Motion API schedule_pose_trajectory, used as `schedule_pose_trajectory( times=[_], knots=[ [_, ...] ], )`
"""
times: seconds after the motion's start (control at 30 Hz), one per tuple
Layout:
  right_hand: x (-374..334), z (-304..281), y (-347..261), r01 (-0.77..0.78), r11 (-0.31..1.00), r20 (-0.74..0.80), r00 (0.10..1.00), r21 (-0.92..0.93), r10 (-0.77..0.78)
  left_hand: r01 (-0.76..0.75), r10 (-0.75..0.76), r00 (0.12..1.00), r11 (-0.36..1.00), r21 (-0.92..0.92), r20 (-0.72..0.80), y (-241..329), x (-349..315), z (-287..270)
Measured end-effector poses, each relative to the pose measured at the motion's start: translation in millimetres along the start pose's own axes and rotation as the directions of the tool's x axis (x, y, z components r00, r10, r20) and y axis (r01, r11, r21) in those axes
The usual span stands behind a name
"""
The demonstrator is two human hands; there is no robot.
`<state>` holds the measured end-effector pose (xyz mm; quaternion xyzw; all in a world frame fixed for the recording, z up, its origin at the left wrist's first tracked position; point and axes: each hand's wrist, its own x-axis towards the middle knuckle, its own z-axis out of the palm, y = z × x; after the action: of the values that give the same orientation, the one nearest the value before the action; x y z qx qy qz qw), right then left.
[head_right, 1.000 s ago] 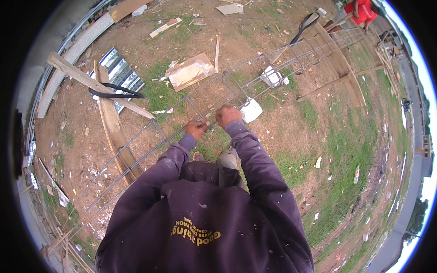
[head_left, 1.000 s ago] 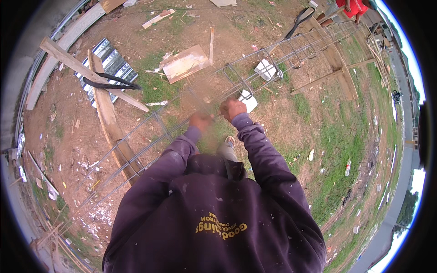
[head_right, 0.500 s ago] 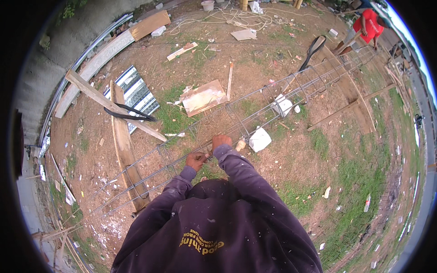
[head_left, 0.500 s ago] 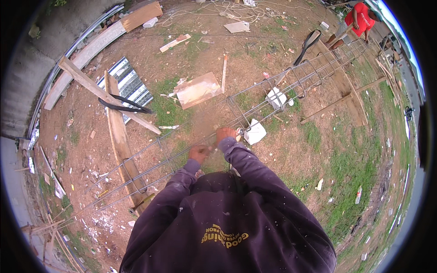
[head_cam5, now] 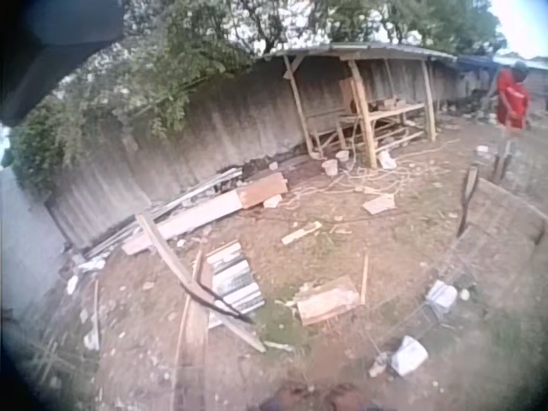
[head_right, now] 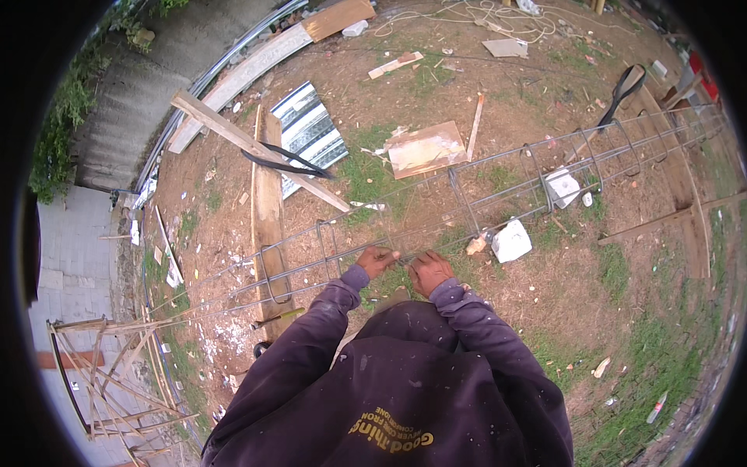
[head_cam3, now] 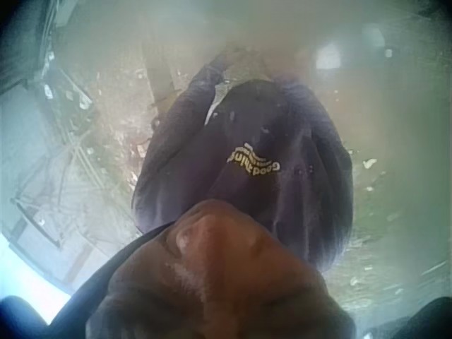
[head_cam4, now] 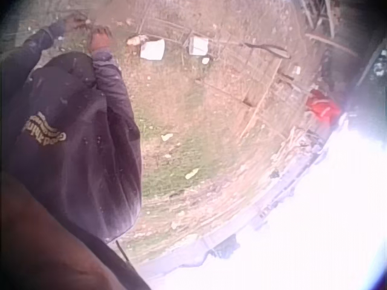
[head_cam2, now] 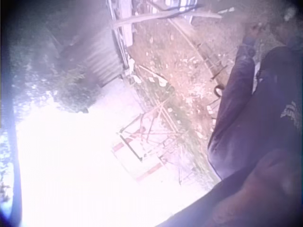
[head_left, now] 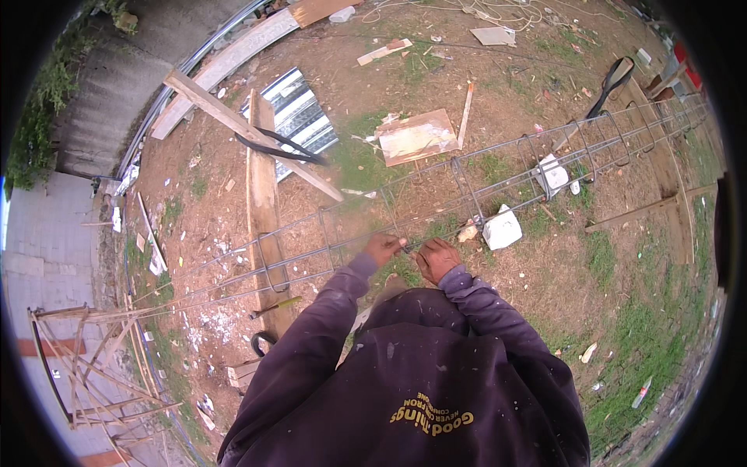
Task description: The person assembles a rebar cage by positioning a metal frame on the ground, then using pliers to twist wire ties around the intersections of the bars. The person repeatedly bends, twists, and secures the wires to join the rebar segments into a single structure.
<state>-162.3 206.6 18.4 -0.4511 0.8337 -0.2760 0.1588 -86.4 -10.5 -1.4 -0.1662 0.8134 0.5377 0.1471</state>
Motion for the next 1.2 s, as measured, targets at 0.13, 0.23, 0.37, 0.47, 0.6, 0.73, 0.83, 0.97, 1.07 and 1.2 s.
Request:
schedule_pose_trajectory(
  times=[0.13,0.23,0.37,0.47,0.6,0.73,0.83,0.97,1.07,1.2],
  knots=[
    [-33.8,14.8,12.8,0.055,0.997,-0.009,0.998,-0.047,-0.055,0.026,-0.026,1.0,1.0,-0.017,0.003,12.6,-3.6,1.1],
    [-33.5,25.3,15.5,-0.032,0.995,0.131,0.99,-0.099,0.045,0.073,-0.071,0.997,0.996,-0.053,0.041,16.5,-2.7,1.6],
    [-16.6,29.8,6.3,-0.058,0.973,0.073,0.994,-0.223,0.076,0.016,-0.017,1.0,0.999,-0.049,-0.019,4.9,-2.1,1.7],
    [-19.8,25.0,-6.1,0.017,0.971,-0.004,1.0,-0.237,-0.019,-0.052,0.055,0.998,0.994,0.096,-0.024,-6.9,3.8,-1.0],
    [-40.1,33.6,-37.1,-0.221,0.972,-0.086,0.97,0.081,0.228,-0.037,0.037,0.999,0.995,0.09,0.0,-15.4,5.1,4.0],
    [-36.5,52.6,-69.7,-0.351,0.926,-0.258,0.89,0.138,0.376,-0.195,0.204,0.968,0.978,0.075,-0.147,-10.8,1.1,12.8],
    [-38.3,57.3,-98.7,-0.425,0.899,-0.208,0.875,0.106,0.438,-0.261,0.279,0.947,0.957,0.129,-0.157,-7.5,-2.5,17.7],
    [-29.3,42.8,-105.2,-0.203,0.979,-0.39,0.899,0.032,0.199,-0.284,0.317,0.93,0.941,0.186,-0.183,-4.4,-4.2,18.3],
    [-8.4,36.2,-65.3,-0.45,0.87,-0.434,0.755,0.203,0.492,-0.239,0.265,0.953,0.956,0.171,-0.147,-2.4,-5.1,17.5],
    [4.8,81.1,-40.2,-0.583,0.685,-0.478,0.495,0.437,0.726,-0.269,0.31,0.933,0.938,0.221,-0.18,0.4,-4.0,17.6]
  ],
)
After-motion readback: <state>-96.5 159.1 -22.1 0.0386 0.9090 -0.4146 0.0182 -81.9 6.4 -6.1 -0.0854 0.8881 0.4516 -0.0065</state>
